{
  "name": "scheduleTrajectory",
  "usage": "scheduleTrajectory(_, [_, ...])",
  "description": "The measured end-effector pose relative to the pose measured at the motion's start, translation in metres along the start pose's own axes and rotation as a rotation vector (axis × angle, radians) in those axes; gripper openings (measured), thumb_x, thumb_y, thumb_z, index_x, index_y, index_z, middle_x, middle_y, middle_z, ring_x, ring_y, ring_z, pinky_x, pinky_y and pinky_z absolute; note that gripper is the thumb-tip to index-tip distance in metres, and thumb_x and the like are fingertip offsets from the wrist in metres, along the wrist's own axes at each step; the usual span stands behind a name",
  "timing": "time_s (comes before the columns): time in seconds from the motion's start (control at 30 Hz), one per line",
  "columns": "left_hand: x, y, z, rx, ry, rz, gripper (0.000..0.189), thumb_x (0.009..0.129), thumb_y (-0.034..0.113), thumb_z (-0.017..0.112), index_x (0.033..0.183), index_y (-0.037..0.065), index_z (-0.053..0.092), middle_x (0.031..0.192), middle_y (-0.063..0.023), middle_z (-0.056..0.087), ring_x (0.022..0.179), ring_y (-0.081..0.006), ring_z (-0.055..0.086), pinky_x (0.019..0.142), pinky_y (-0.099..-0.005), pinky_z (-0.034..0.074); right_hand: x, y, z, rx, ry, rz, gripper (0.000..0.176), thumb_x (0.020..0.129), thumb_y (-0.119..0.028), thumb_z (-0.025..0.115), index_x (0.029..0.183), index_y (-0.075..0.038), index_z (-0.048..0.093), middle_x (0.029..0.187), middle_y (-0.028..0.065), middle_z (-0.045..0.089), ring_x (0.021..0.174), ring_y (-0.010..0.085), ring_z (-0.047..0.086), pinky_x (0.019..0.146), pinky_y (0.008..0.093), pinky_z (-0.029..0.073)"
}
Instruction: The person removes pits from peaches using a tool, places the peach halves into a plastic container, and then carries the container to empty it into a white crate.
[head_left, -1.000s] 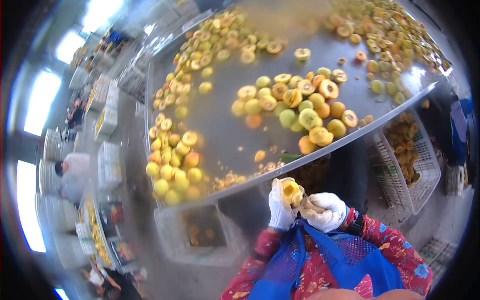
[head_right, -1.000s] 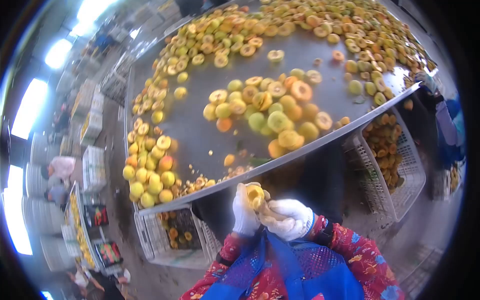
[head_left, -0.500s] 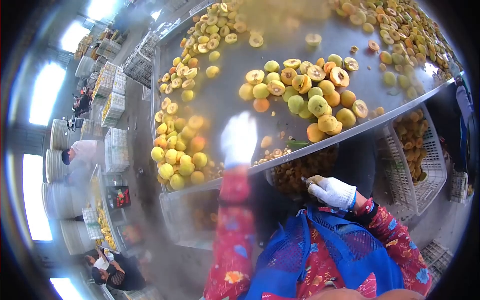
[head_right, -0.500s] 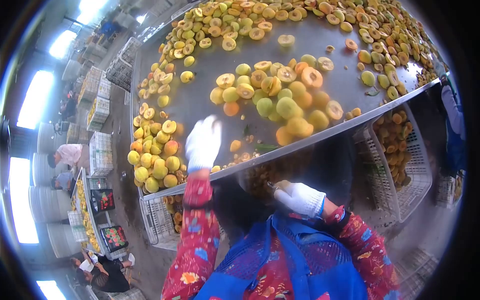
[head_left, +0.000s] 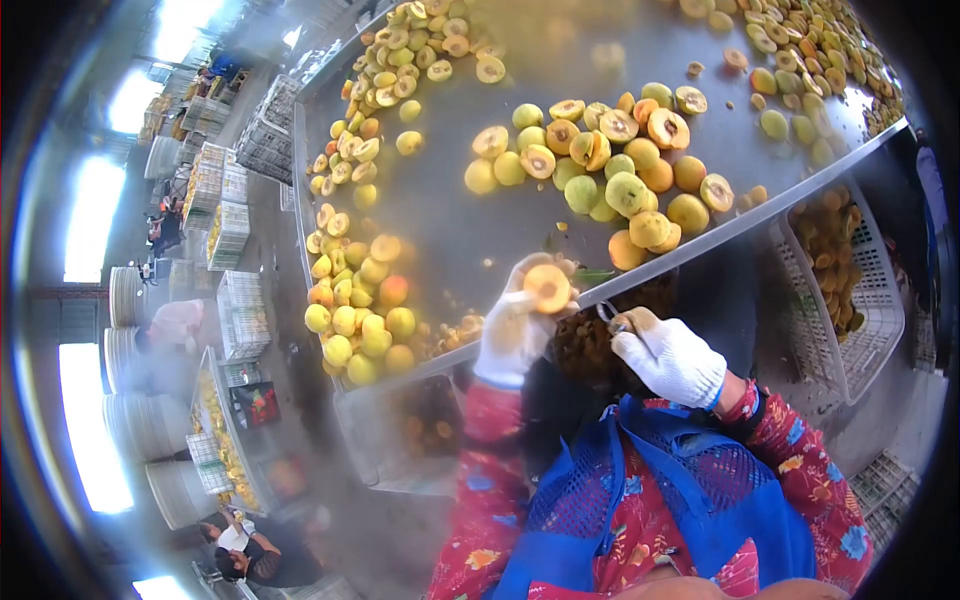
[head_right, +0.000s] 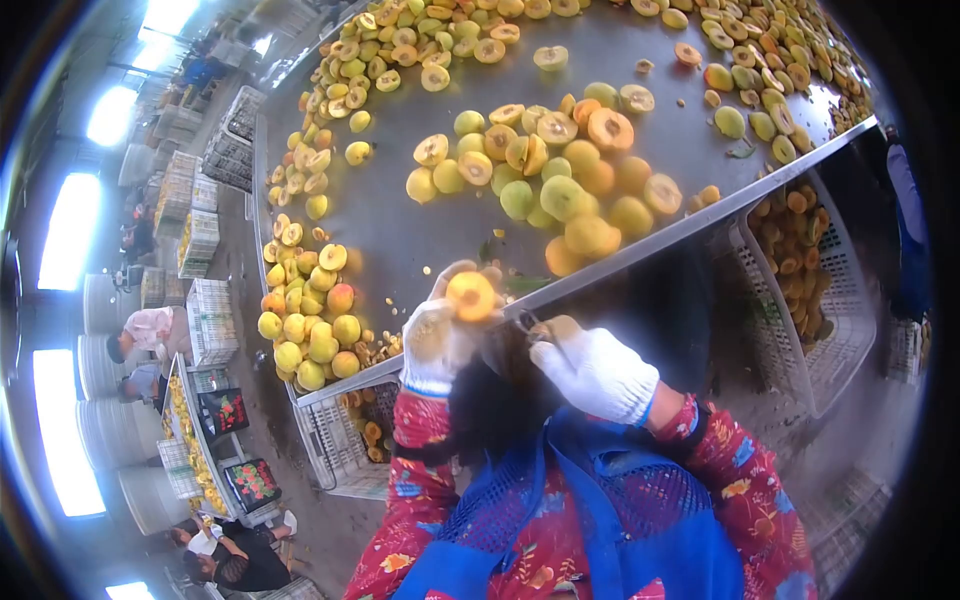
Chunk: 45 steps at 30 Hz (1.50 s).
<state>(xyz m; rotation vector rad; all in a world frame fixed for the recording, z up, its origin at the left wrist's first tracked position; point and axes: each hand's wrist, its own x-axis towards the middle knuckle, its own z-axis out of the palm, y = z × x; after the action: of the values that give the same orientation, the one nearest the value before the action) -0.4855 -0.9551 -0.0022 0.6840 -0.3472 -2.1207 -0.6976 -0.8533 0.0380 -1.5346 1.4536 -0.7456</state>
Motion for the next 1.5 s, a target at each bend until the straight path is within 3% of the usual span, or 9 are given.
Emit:
scheduleTrajectory(0.13, [-0.015,-0.040,0.003,0.152,0.160,0.080,0.047,0.108,0.048,0.040,0.123,0.006,0.053,0.105,-0.0220,0.068,0.081,-0.0282,0.067,0.072,-0.0357,0.057,0.004,-0.005,0.013,-0.161,-0.146,0.043,0.034,0.102,-0.031,0.056,0.102,0.003,0.062,0.075,0.0251,0.066,0.066,0.0447,0.065,0.058,0.0517,0.051])
scheduleTrajectory(0.43, [-0.037,-0.063,0.022,0.813,0.181,0.391,0.051,0.109,0.048,0.039,0.120,0.001,0.055,0.099,-0.0126,0.067,0.089,-0.0172,0.063,0.082,-0.0294,0.051,-0.002,0.001,0.032,-0.108,-0.101,-0.040,0.036,0.103,-0.032,0.055,0.100,0.003,0.061,0.069,0.0193,0.065,0.056,0.0366,0.065,0.050,0.0443,0.050])
scheduleTrajectory(0.53, [-0.038,-0.070,0.020,0.868,0.209,0.451,0.052,0.109,0.047,0.038,0.118,0.000,0.057,0.095,-0.0121,0.067,0.089,-0.0169,0.063,0.082,-0.0296,0.051,0.004,-0.015,0.016,0.545,-0.414,0.523,0.037,0.105,-0.038,0.053,0.097,-0.002,0.059,0.061,0.0075,0.058,0.045,0.0209,0.057,0.040,0.0333,0.043])
scheduleTrajectory(0.77, [-0.040,-0.071,0.029,0.715,0.147,0.385,0.049,0.110,0.045,0.038,0.113,0.000,0.058,0.095,-0.0131,0.068,0.085,-0.0175,0.063,0.079,-0.0295,0.051,0.000,0.046,0.037,1.994,-0.979,0.782,0.043,0.107,-0.045,0.047,0.098,-0.004,0.057,0.060,-0.0005,0.043,0.038,0.0073,0.034,0.034,0.0233,0.030])
scheduleTrajectory(0.9, [-0.042,-0.062,0.017,0.117,0.470,0.172,0.039,0.109,0.041,0.039,0.114,0.009,0.061,0.089,-0.0119,0.068,0.072,-0.0210,0.064,0.066,-0.0280,0.054,-0.004,0.045,0.040,2.201,-1.054,0.632,0.044,0.108,-0.043,0.043,0.100,-0.002,0.056,0.059,-0.0006,0.042,0.037,0.0068,0.032,0.032,0.0232,0.029])
scheduleTrajectory(1.1, [-0.136,0.018,-0.051,2.409,1.166,-0.020,0.041,0.099,0.039,0.056,0.126,0.009,0.064,0.122,-0.0224,0.063,0.107,-0.0404,0.063,0.096,-0.0525,0.048,0.002,0.030,0.001,0.787,-0.731,0.639,0.041,0.106,-0.039,0.047,0.125,-0.004,0.055,0.061,-0.0023,0.046,0.042,0.0056,0.041,0.038,0.0225,0.036])
scheduleTrajectory(1.2, [-0.099,0.028,-0.006,2.318,1.016,0.275,0.039,0.097,0.035,0.060,0.126,0.009,0.064,0.118,-0.0190,0.066,0.106,-0.0380,0.064,0.093,-0.0493,0.051,0.001,0.038,0.009,0.357,-0.658,0.495,0.059,0.106,-0.037,0.047,0.158,-0.014,0.031,0.065,-0.0006,0.049,0.048,0.0098,0.049,0.046,0.0259,0.044])
scheduleTrajectory(1.3, [0.003,0.018,0.040,2.173,0.454,0.533,0.041,0.097,0.031,0.061,0.132,0.010,0.061,0.125,-0.0172,0.066,0.112,-0.0375,0.064,0.096,-0.0465,0.053,-0.004,0.042,0.011,0.204,-0.555,0.342,0.060,0.104,-0.040,0.047,0.152,-0.004,0.038,0.106,0.0176,0.065,0.091,0.0290,0.066,0.081,0.0359,0.051])
scheduleTrajectory(1.5, [0.139,-0.003,0.034,2.247,0.004,0.199,0.056,0.090,0.032,0.064,0.141,0.015,0.048,0.132,-0.0244,0.058,0.106,-0.0421,0.066,0.092,-0.0485,0.056,-0.020,0.037,-0.012,0.127,-0.400,0.373,0.058,0.103,-0.039,0.047,0.145,0.001,0.047,0.126,0.0274,0.065,0.114,0.0382,0.066,0.099,0.0402,0.050])
